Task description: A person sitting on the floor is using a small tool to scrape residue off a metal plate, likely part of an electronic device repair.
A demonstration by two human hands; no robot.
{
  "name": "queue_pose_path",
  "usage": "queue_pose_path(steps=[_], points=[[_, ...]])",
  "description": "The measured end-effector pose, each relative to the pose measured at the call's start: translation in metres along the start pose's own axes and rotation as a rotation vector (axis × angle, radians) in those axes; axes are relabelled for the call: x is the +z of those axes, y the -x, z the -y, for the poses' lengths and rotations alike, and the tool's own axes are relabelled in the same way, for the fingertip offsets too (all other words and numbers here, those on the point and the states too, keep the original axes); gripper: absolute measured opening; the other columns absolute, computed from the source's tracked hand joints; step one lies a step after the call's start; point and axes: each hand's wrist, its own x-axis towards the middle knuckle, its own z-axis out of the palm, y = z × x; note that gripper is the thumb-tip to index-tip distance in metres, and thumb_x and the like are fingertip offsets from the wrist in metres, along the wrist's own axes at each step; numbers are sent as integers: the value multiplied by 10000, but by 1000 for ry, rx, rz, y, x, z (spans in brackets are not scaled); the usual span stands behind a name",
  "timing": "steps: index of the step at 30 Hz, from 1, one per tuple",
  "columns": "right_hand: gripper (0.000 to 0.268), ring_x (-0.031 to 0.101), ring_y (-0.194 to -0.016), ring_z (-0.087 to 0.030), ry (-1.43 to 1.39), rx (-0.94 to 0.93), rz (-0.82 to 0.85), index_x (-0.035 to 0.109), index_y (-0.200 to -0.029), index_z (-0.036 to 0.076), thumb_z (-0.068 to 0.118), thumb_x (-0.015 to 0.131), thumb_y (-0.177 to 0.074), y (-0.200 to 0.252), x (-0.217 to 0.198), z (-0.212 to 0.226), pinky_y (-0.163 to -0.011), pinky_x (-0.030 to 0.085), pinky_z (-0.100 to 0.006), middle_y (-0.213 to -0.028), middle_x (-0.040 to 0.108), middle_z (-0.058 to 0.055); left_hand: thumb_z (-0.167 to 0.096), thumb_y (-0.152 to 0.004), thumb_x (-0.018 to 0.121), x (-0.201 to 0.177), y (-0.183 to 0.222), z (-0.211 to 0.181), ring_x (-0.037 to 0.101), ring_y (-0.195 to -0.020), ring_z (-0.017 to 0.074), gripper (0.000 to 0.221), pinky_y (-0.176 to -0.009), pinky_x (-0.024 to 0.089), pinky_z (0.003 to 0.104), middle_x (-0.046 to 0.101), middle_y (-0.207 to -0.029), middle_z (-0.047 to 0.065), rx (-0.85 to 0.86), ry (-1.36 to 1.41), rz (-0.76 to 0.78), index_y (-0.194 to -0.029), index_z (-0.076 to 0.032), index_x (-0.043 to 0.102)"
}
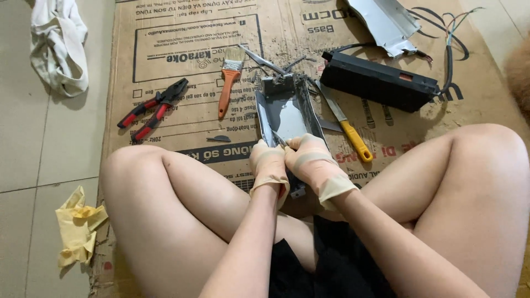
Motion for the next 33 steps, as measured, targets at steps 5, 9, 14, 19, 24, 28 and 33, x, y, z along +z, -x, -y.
queue_pose_path(steps=[5,9,14,19,24,28,33], points=[[404,598,-1274,-362,-17,19,-13,730,-1249,265,407,568,-908,16,-14,18,-1056,502,-499,-1313,679,-160,-396,-987,572,-10,16,-3,594,-1306,313,468,-1009,551,475,672,-1339,82,3,75,81,-1414,-204,555],[418,585,-1293,-356,-26,32,-6,712,-1283,267,401,575,-912,18,-18,24,-1062,492,-505,-1340,662,-166,-397,-986,566,-7,19,-4,596,-1269,310,441,-987,547,468,675,-1307,85,3,133,77,-1376,-193,563],[385,610,-1259,-335,-25,-42,-68,748,-1205,281,408,570,-889,-4,-12,39,-1039,514,-490,-1282,702,-120,-398,-982,548,-11,21,-2,602,-1157,300,372,-920,536,446,682,-1212,95,-33,311,32,-1265,-161,589],[377,626,-1238,-331,8,-76,-94,743,-1210,295,392,580,-884,-38,-12,43,-1028,519,-487,-1265,710,-119,-400,-979,535,-9,22,6,606,-1072,292,340,-871,528,429,687,-1141,103,-67,454,6,-1181,-137,608],[337,659,-1186,-324,39,-108,-119,775,-1136,290,336,566,-876,-43,-15,55,-991,545,-489,-1150,756,-99,-401,-975,522,-8,24,6,610,-988,285,330,-821,520,412,693,-1070,110,-84,584,-14,-1097,-113,627],[310,685,-1135,-322,75,-151,-169,791,-1065,314,344,557,-864,-68,-7,50,-945,567,-484,-1080,771,-81,-402,-972,509,-7,29,6,614,-904,276,344,-771,511,396,698,-999,117,-91,711,-22,-1013,-90,647],[327,713,-1085,-333,301,-177,-169,776,-1106,258,274,508,-921,-61,-8,69,-911,588,-470,-1020,773,-121,-403,-969,496,-2,34,6,617,-820,268,379,-722,503,379,704,-928,124,-105,836,-27,-929,-67,666]])
